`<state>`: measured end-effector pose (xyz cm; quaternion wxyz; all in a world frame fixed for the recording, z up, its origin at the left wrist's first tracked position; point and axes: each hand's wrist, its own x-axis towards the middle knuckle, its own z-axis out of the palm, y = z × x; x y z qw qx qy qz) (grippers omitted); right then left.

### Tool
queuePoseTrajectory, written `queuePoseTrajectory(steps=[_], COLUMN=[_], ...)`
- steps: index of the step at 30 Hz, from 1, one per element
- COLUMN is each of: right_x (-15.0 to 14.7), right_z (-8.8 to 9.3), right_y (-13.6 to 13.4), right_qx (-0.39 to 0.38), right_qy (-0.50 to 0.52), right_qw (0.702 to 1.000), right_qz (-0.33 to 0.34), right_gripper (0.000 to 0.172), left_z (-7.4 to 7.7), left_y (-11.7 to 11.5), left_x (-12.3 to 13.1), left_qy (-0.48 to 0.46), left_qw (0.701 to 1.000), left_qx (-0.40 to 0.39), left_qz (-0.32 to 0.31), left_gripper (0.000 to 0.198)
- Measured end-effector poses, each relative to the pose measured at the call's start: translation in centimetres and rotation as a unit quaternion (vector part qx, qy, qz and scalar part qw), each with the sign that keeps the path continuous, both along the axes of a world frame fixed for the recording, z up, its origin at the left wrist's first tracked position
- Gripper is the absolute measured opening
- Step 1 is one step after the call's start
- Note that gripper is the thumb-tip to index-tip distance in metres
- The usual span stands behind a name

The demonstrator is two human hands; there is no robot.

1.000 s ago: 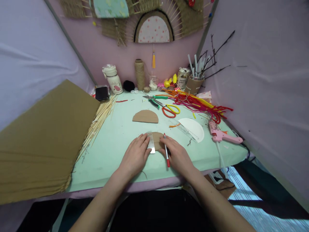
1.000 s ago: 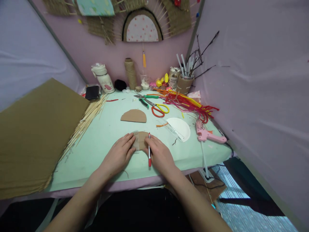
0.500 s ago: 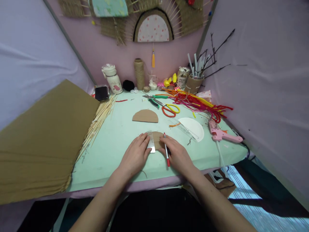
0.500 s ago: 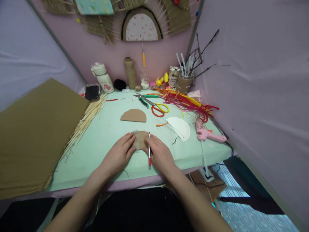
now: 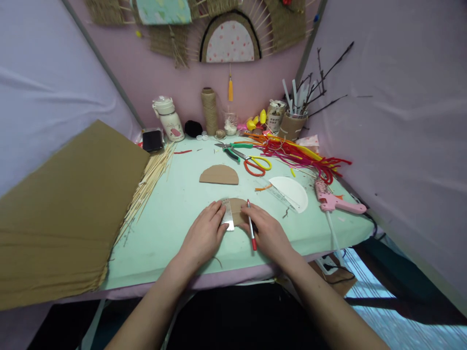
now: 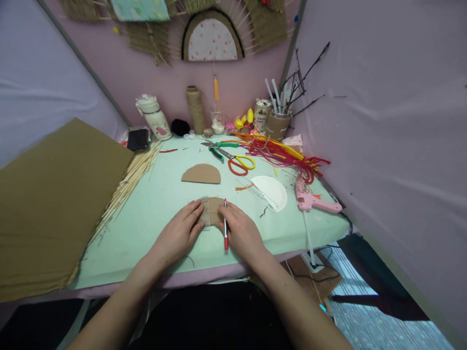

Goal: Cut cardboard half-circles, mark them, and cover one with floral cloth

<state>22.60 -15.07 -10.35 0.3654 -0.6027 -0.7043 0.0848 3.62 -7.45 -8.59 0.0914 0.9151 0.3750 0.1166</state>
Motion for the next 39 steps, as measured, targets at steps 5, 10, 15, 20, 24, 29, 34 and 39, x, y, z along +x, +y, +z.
queuePoseTrajectory(steps=[5, 10, 15, 20, 24, 29, 34, 39], right_x=[0.01, 0.06, 0.03, 0.02, 0.03, 0.05, 0.07, 0.08], right_z=[0.06, -0.05, 0.06, 0.12, 0.11, 0.04, 0.04, 0.07], right_y=[0.00, 0.05, 0.04, 0.03, 0.03, 0.02, 0.08, 0.05], right_qx=[0.002, 0.008, 0.002, 0.002, 0.002, 0.001, 0.000, -0.004], right_qy=[0.002, 0.006, 0.002, -0.001, -0.006, -0.009, -0.011, -0.007], right_qw=[1.000, 1.000, 1.000, 1.000, 1.000, 1.000, 1.000, 1.000], right_qz=[-0.001, 0.001, 0.000, 0.002, 0.004, 0.002, 0.003, 0.002], right_gripper=[0.031, 0.033, 0.031, 0.030, 0.030, 0.029, 0.029, 0.030], left_z=[0.06, 0.02, 0.03, 0.22, 0.33, 0.21, 0.06, -0.01], left_y=[-0.02, 0.00, 0.01, 0.01, 0.02, 0.03, 0.10, 0.16], left_x=[0.05, 0.02, 0.00, 0.05, 0.05, 0.00, -0.01, -0.06], left_qy=[-0.012, -0.014, -0.012, 0.000, 0.006, -0.005, -0.003, 0.000], left_qw=[1.000, 1.000, 1.000, 1.000, 1.000, 1.000, 1.000, 1.000], left_qx=[-0.012, -0.014, -0.014, -0.016, -0.020, -0.012, -0.012, -0.019], left_qz=[0.003, 0.004, 0.002, 0.003, 0.003, -0.001, 0.000, -0.004], left_gripper=[0.045, 0.045, 0.045, 0.046, 0.046, 0.045, 0.046, 0.048])
